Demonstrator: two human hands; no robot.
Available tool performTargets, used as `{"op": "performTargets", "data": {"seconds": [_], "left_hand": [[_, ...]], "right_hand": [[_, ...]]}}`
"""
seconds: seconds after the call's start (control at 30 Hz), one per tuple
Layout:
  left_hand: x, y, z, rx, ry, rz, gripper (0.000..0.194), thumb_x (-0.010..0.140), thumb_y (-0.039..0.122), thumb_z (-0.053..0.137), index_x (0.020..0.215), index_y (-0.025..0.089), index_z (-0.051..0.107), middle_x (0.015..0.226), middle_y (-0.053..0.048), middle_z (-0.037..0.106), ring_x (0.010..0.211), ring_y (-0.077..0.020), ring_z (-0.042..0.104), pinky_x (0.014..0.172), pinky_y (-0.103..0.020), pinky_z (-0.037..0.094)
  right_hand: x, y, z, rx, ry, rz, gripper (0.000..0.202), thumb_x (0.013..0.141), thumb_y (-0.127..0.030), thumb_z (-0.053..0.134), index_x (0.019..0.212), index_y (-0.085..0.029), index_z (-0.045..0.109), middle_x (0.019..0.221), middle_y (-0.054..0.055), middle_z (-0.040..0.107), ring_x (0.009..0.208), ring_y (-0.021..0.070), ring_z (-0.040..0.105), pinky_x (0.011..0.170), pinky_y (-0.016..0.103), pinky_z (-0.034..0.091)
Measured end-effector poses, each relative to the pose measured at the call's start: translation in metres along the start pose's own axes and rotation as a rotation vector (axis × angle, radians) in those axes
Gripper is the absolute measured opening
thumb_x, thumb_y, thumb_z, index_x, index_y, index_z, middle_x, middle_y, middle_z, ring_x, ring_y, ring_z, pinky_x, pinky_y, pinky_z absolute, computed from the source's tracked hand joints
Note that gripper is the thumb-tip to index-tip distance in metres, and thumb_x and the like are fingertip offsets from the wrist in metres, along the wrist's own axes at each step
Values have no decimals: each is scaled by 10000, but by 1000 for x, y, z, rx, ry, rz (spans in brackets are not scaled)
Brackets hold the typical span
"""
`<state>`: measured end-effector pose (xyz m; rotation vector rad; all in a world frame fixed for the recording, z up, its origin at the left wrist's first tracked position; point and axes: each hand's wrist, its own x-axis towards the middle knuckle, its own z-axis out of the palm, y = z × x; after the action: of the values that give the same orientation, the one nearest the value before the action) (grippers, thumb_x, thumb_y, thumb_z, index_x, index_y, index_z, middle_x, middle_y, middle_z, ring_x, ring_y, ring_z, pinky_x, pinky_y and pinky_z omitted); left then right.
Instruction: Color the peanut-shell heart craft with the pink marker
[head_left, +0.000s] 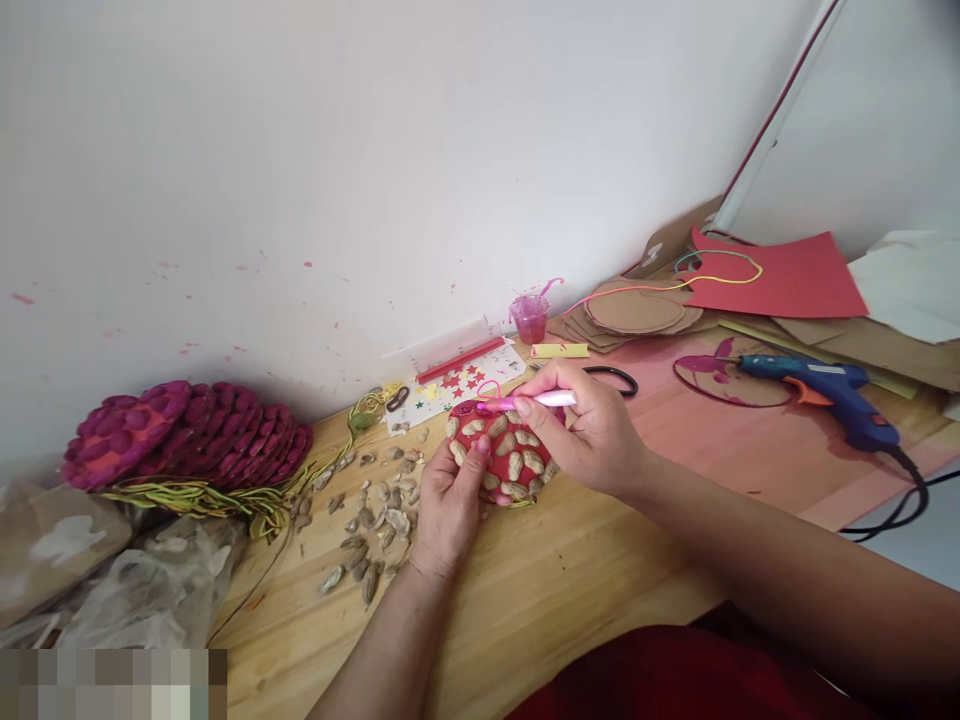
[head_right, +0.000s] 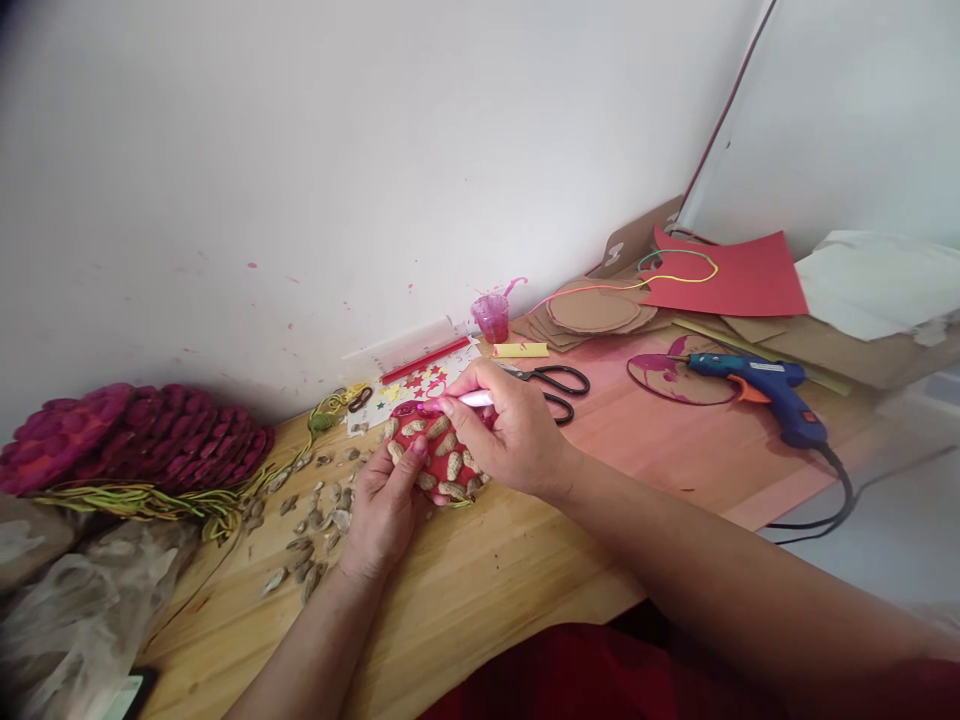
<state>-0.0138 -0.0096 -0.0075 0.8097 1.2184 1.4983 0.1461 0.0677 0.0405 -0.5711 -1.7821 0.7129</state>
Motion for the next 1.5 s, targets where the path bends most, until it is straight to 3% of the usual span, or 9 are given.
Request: {"op": "performTargets", "data": {"seconds": [0.17, 0.33, 0.5, 0.7, 1.3, 1.5], "left_hand": [[-2, 2, 1, 58, -16, 4, 369, 854, 493, 770, 990, 165, 668, 716, -15, 725, 516, -135, 645, 440, -216, 511], [-2, 3, 1, 48, -4, 6, 380, 855, 495, 768, 1026, 169, 672, 727, -16, 724, 548, -138, 662, 452, -208, 510], [-3, 4, 2, 80, -30, 30, 349, 867, 488, 758, 959, 163, 671, 712, -15, 715, 561, -141, 667, 465, -210, 518], [-3, 4, 2, 68, -9, 19, 378, 873, 489, 755, 1069, 175, 676, 736, -8, 721, 543, -127, 648, 445, -199, 506], [-3, 6, 4, 69, 19, 5, 416, 816, 521, 797, 991, 158, 691, 686, -7, 702, 476, -114, 603, 413, -203, 500], [-3, 5, 3, 56, 8, 7, 421, 842, 505, 780, 1066, 161, 685, 718, -11, 710, 517, -120, 628, 435, -197, 506]], "right_hand": [[0, -1, 0, -24, -13, -86, 44, 957, -219, 638, 930, -198, 611, 849, 21, 685, 736, 140, 625, 672, 283, 472], [1, -1, 0, -41, 0, -57, 56, 951, -217, 641, 912, -196, 606, 856, 37, 685, 805, 166, 646, 734, 311, 488], [1, -1, 0, -33, -13, -98, 43, 961, -225, 635, 934, -202, 610, 861, 28, 687, 800, 159, 646, 731, 305, 490], [0, 1, 1, -52, 13, -55, 61, 953, -227, 643, 916, -198, 605, 866, 37, 690, 803, 166, 648, 736, 314, 495], [0, 1, 0, -90, -36, -47, 60, 956, -250, 639, 919, -209, 616, 860, 45, 700, 844, 189, 658, 743, 328, 498], [0, 2, 0, -66, -18, -37, 65, 957, -252, 635, 916, -208, 610, 858, 50, 705, 830, 189, 659, 717, 325, 497]]}}
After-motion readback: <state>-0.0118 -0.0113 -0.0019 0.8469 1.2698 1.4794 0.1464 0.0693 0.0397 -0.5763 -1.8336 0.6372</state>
